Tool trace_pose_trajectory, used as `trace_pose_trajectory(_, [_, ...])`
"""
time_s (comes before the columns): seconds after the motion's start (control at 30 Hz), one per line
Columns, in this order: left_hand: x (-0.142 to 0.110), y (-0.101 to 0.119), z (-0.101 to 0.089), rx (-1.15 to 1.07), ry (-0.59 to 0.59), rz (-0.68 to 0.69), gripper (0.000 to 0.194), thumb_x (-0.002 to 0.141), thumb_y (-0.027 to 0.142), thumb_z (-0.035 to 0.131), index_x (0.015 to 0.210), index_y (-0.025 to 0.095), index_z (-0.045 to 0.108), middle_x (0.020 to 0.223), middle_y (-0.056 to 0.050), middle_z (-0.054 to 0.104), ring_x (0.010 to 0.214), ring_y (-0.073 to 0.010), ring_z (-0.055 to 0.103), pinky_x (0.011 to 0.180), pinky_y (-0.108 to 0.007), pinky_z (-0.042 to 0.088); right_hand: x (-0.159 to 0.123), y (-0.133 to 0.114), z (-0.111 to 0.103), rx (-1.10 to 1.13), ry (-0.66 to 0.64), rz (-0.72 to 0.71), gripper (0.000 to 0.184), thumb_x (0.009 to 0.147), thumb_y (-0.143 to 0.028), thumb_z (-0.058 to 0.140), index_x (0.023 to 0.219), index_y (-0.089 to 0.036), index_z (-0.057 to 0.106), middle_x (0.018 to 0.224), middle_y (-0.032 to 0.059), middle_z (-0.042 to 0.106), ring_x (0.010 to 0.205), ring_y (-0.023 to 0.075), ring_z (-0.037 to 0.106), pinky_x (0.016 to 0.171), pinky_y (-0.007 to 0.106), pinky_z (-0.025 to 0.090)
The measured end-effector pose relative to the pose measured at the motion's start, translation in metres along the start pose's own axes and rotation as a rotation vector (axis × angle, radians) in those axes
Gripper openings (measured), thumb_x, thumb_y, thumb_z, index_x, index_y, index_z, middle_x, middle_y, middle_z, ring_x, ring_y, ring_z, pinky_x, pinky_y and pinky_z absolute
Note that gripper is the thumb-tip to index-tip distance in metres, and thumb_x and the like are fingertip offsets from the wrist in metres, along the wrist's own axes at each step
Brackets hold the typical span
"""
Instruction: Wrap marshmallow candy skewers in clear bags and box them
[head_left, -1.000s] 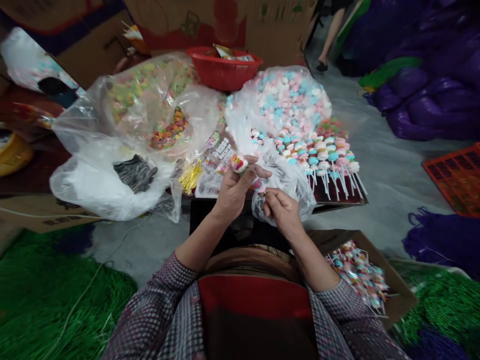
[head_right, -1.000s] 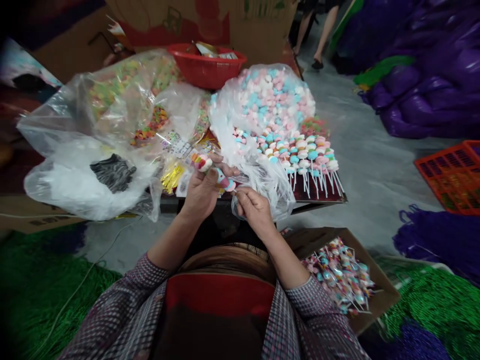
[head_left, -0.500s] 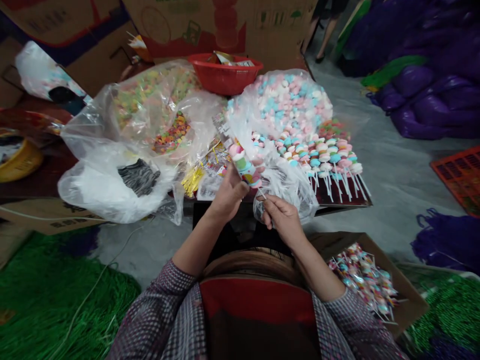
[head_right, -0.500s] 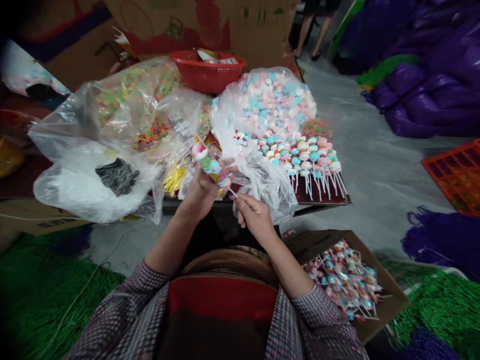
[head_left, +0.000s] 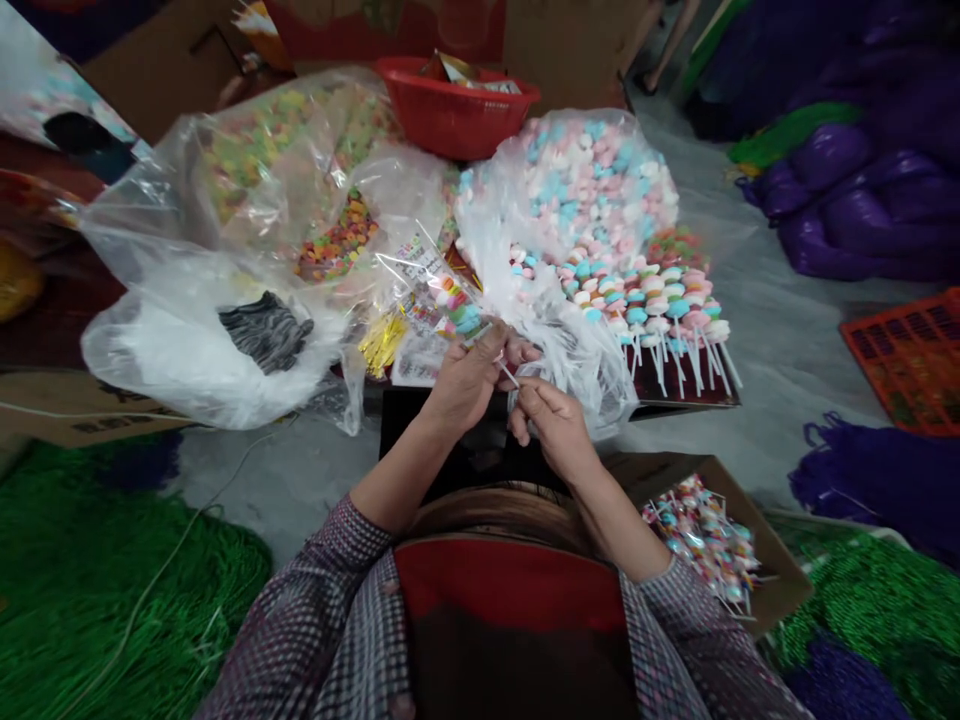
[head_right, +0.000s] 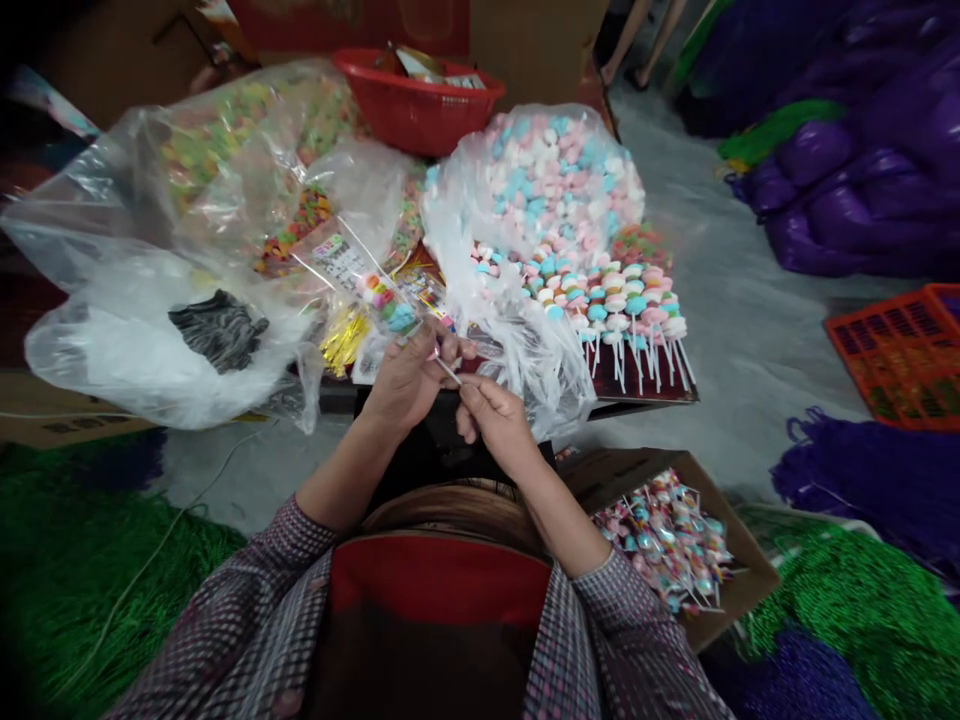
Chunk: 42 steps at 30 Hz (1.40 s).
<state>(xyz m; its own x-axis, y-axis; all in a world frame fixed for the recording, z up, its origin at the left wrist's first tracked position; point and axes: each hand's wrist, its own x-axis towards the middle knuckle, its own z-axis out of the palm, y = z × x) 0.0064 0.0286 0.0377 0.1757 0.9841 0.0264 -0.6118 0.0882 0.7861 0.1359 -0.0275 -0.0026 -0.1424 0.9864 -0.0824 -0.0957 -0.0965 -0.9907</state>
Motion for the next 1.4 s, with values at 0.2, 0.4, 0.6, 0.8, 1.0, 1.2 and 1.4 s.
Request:
trace_pose_trajectory(0.2, [-0.006, -0.005, -0.008, 0.093, -0.050, -0.085, 0.044, 0.078, 0.061, 0.082, 0.079, 0.020, 0.065, 0.073, 0.000, 0.070, 0.056, -0.0119, 0.064, 0.048, -0.026, 0.050, 0.004, -0.006, 0.009, 0.046, -0.007, 0.005, 0.039, 0.089, -0.060, 0.070, 0.092, -0.021, 0.073, 0.058, -0.0044, 0.064, 0.047, 0.0089, 0.052, 0.050, 0.023, 0.041])
trace_pose_trajectory(0.4, [0.006, 0.023, -0.024, 0.089, 0.035, 0.082, 0.072, 0.065, 0.072, 0.086, 0.119, 0.029, 0.066, 0.121, -0.008, 0.076, 0.106, -0.0234, 0.074, 0.078, -0.032, 0.059, 0.001, -0.001, 0.004, 0.027, 0.008, 0.022, 0.037, 0.089, -0.057, 0.070, 0.096, -0.021, 0.075, 0.056, -0.0048, 0.063, 0.046, 0.0090, 0.051, 0.050, 0.024, 0.041])
trace_pose_trajectory(0.6, [0.018, 0.030, -0.012, -0.039, 0.260, 0.100, 0.023, 0.087, 0.041, 0.078, 0.091, 0.022, 0.066, 0.064, 0.007, 0.057, 0.064, -0.0088, 0.064, 0.068, -0.024, 0.053, 0.001, 0.005, 0.000, -0.136, 0.058, -0.026, 0.044, 0.092, -0.057, 0.065, 0.117, -0.021, 0.067, 0.057, -0.0083, 0.063, 0.044, 0.0085, 0.052, 0.047, 0.022, 0.041])
trace_pose_trajectory(0.8, [0.004, -0.006, -0.005, -0.045, 0.184, 0.005, 0.018, 0.089, 0.036, 0.076, 0.097, 0.024, 0.064, 0.066, 0.005, 0.057, 0.063, -0.0109, 0.061, 0.057, -0.025, 0.045, 0.007, 0.004, 0.014, 0.069, 0.075, 0.083, 0.043, 0.088, -0.065, 0.067, 0.094, -0.023, 0.060, 0.048, -0.0110, 0.057, 0.035, 0.0072, 0.043, 0.040, 0.020, 0.032])
trace_pose_trajectory(1.0, [-0.005, -0.012, -0.020, 0.308, -0.015, -0.009, 0.049, 0.086, 0.061, 0.073, 0.116, 0.024, 0.065, 0.093, -0.001, 0.070, 0.081, -0.0124, 0.063, 0.076, -0.028, 0.051, 0.012, 0.000, 0.015, 0.174, 0.119, 0.010, 0.041, 0.089, -0.062, 0.068, 0.085, -0.023, 0.056, 0.050, -0.0100, 0.060, 0.038, 0.0066, 0.048, 0.044, 0.019, 0.037])
trace_pose_trajectory(1.2, [-0.011, -0.016, -0.037, 0.844, 0.007, 0.115, 0.030, 0.097, 0.050, 0.060, 0.091, 0.021, 0.064, 0.079, 0.000, 0.065, 0.075, -0.0124, 0.056, 0.074, -0.028, 0.045, 0.011, 0.008, 0.010, -0.022, 0.180, -0.138, 0.035, 0.096, -0.057, 0.061, 0.105, -0.024, 0.062, 0.062, -0.0084, 0.065, 0.044, 0.0077, 0.054, 0.047, 0.022, 0.044])
trace_pose_trajectory(1.4, [-0.010, -0.016, -0.038, 1.001, -0.038, 0.275, 0.033, 0.099, 0.046, 0.057, 0.076, 0.022, 0.053, 0.070, 0.001, 0.061, 0.068, -0.0126, 0.055, 0.067, -0.027, 0.043, 0.009, 0.014, 0.005, -0.316, 0.211, -0.239, 0.052, 0.104, -0.048, 0.051, 0.153, -0.031, 0.048, 0.067, -0.0046, 0.067, 0.048, 0.0133, 0.058, 0.050, 0.030, 0.051])
